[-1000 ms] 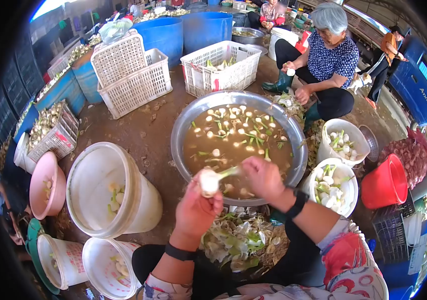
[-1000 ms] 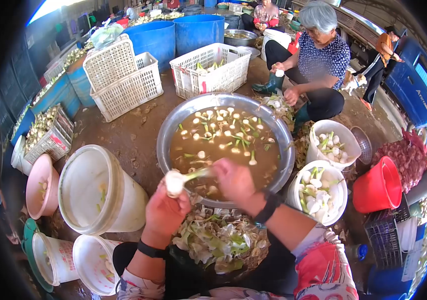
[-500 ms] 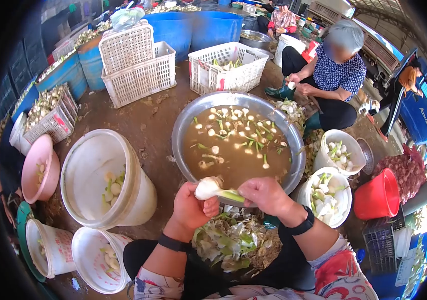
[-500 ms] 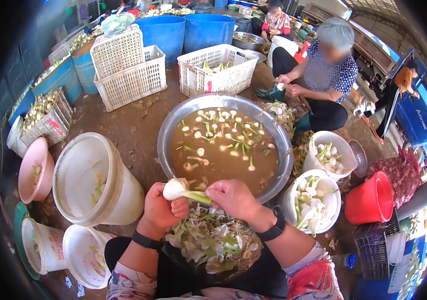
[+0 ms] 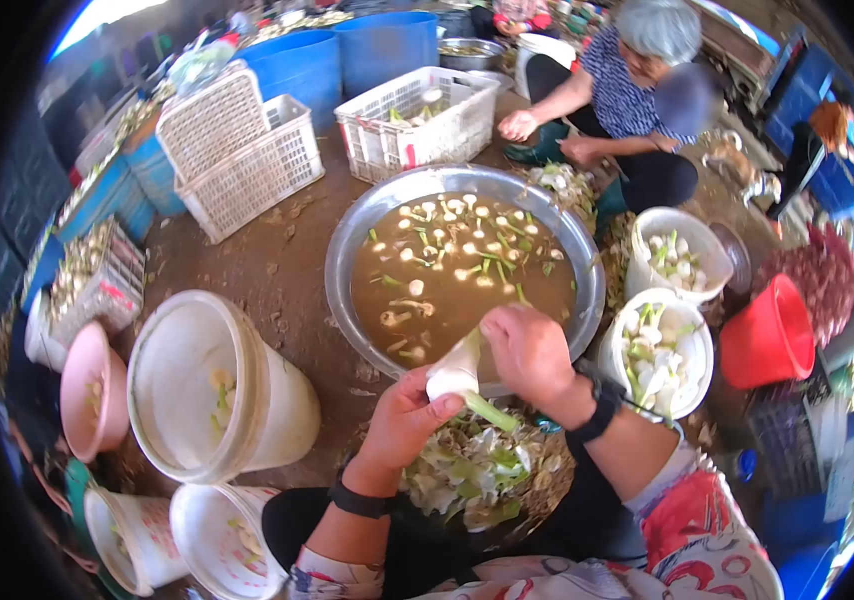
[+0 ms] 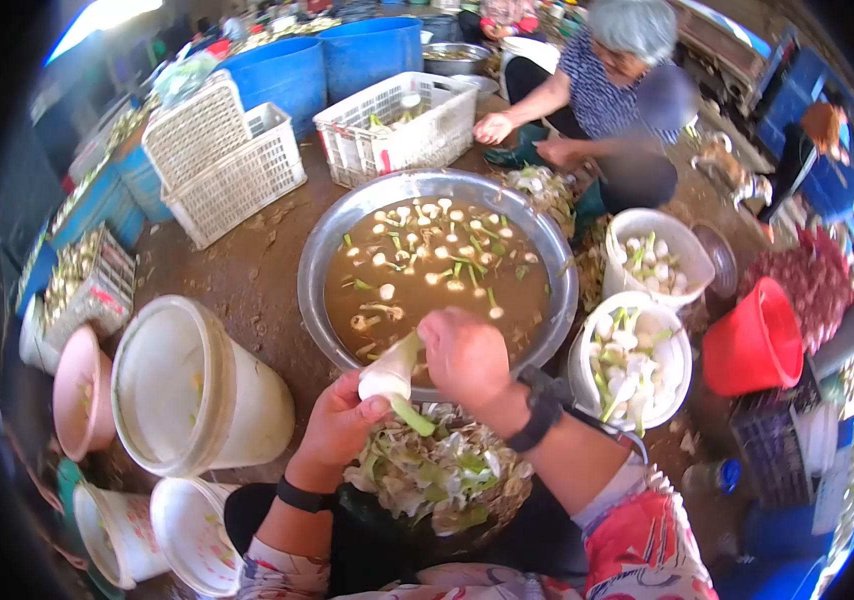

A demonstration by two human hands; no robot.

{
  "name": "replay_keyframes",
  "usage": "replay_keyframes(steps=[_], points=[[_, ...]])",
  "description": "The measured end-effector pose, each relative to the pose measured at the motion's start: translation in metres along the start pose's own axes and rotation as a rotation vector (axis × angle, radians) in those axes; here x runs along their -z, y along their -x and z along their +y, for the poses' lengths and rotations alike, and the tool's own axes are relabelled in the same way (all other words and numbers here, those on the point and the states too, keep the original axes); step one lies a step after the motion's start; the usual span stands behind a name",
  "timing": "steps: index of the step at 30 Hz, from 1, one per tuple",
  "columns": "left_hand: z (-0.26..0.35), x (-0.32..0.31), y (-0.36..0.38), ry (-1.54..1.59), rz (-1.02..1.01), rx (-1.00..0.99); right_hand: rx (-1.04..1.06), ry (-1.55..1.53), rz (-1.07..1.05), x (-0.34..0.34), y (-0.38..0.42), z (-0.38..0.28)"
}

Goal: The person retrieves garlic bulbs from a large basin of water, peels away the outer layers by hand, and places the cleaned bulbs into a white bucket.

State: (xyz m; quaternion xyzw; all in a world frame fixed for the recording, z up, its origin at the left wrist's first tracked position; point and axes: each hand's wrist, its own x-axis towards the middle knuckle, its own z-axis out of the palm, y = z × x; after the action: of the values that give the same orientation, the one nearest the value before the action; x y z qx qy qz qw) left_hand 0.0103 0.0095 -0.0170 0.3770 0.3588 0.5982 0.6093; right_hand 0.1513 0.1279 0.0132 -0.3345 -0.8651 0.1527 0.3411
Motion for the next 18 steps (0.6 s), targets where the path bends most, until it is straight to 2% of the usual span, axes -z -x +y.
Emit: replay_keyframes(steps=[2,3,5,6,7,9,11,12,14,15,17,18], points=[[-0.006,-0.001,0.004,-0.001,-0.021,0.055,-0.108,0.181,0.016,-0.017,-0.003,0.029],[-0.005,-0.004,0.007,-0.028,-0.041,0.081,-0.14,0.169,0.041,-0.021,0.0,0.038],[-0.001,-0.01,0.009,0.186,0.086,-0.074,-0.074,0.31,-0.537,-0.026,0.002,0.052],[0.0,-0.009,0.008,0.197,0.194,-0.167,-0.636,-0.425,-0.69,-0.008,-0.003,0.017],[0.0,0.003,0.005,0.077,0.225,-0.197,-0.762,-0.603,-0.741,-0.002,-0.002,-0.001],[-0.002,0.005,-0.001,0.091,0.315,-0.276,-0.825,-1.015,-0.953,0.002,0.004,-0.02],[-0.005,0.002,-0.003,0.115,0.309,-0.303,-0.571,-1.051,-0.928,-0.009,0.013,-0.024],[-0.006,0.001,-0.003,0.15,0.309,-0.321,-0.563,-1.052,-0.923,-0.01,0.012,-0.023],[-0.004,-0.002,-0.008,0.035,0.37,-0.265,-0.075,-0.264,-0.711,-0.01,0.011,-0.024],[-0.005,-0.003,-0.009,-0.074,0.433,-0.205,-0.079,-0.267,-0.71,-0.009,0.013,-0.025],[-0.006,-0.002,-0.009,-0.113,0.424,-0.181,-0.452,-0.864,-0.875,-0.003,0.017,-0.028],[-0.004,-0.004,-0.01,-0.051,0.446,-0.148,-0.457,-0.868,-0.871,-0.002,0.018,-0.026]])
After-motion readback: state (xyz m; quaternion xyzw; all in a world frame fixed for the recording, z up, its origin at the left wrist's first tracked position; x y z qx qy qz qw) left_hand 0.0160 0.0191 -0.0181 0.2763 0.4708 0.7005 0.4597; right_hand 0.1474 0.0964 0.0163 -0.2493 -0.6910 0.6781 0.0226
